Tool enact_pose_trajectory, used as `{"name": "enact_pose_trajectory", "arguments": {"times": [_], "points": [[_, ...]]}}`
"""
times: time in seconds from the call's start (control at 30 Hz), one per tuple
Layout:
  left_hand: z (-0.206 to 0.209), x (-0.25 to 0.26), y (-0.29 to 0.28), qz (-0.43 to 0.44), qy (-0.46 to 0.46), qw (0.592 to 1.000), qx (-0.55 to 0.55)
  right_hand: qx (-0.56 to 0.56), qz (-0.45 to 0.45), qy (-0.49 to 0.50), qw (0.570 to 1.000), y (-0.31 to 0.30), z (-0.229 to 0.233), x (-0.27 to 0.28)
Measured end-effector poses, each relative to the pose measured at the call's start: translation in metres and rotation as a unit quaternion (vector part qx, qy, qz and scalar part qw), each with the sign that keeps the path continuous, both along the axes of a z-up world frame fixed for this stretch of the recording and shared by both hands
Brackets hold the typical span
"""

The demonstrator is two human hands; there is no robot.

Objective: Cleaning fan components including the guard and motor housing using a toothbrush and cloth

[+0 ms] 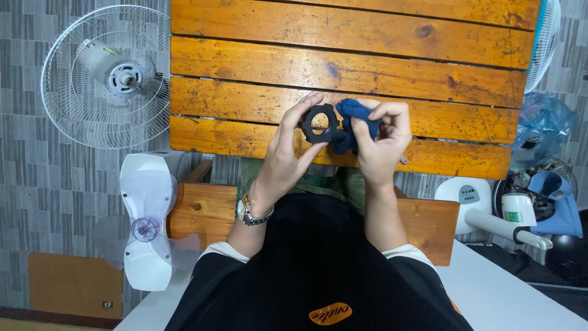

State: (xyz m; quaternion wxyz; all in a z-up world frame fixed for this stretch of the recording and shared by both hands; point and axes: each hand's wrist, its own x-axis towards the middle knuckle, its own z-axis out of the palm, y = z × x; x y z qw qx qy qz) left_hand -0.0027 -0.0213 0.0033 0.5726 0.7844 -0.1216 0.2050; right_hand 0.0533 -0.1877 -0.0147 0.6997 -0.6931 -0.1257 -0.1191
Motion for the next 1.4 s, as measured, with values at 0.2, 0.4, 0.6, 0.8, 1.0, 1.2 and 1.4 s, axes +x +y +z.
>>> {"name": "enact_pose_trajectory", "arguments": {"times": [0.2, 0.4, 0.6, 0.8, 1.0, 1.2, 1.4], "points": [[0.003, 0.0, -0.007, 0.008, -0.006, 1.0, 0.015, -0.094, -0.047, -0.064, 0.992, 0.019, 0.014, -0.004], [-0.01, 0.003, -0.008, -0.01, 0.015, 0.994, -0.103, -0.079, -0.036, -0.067, 0.994, 0.026, 0.021, -0.008], [-0.029, 0.007, -0.014, -0.029, 0.034, 0.974, -0.223, -0.05, -0.018, -0.04, 0.998, 0.026, 0.018, -0.009], [-0.033, 0.004, -0.016, -0.032, 0.074, 0.966, -0.244, -0.047, -0.01, -0.027, 0.998, 0.021, 0.018, -0.01], [-0.04, 0.007, -0.012, -0.042, 0.089, 0.963, -0.25, -0.066, -0.008, -0.04, 0.997, 0.019, 0.018, -0.012], [-0.045, 0.012, -0.01, -0.052, 0.082, 0.943, -0.319, -0.104, 0.007, -0.115, 0.988, 0.013, 0.004, -0.018], [-0.06, 0.012, -0.007, -0.089, 0.094, 0.919, -0.373, -0.166, 0.002, -0.204, 0.965, 0.008, 0.0, -0.025]]}}
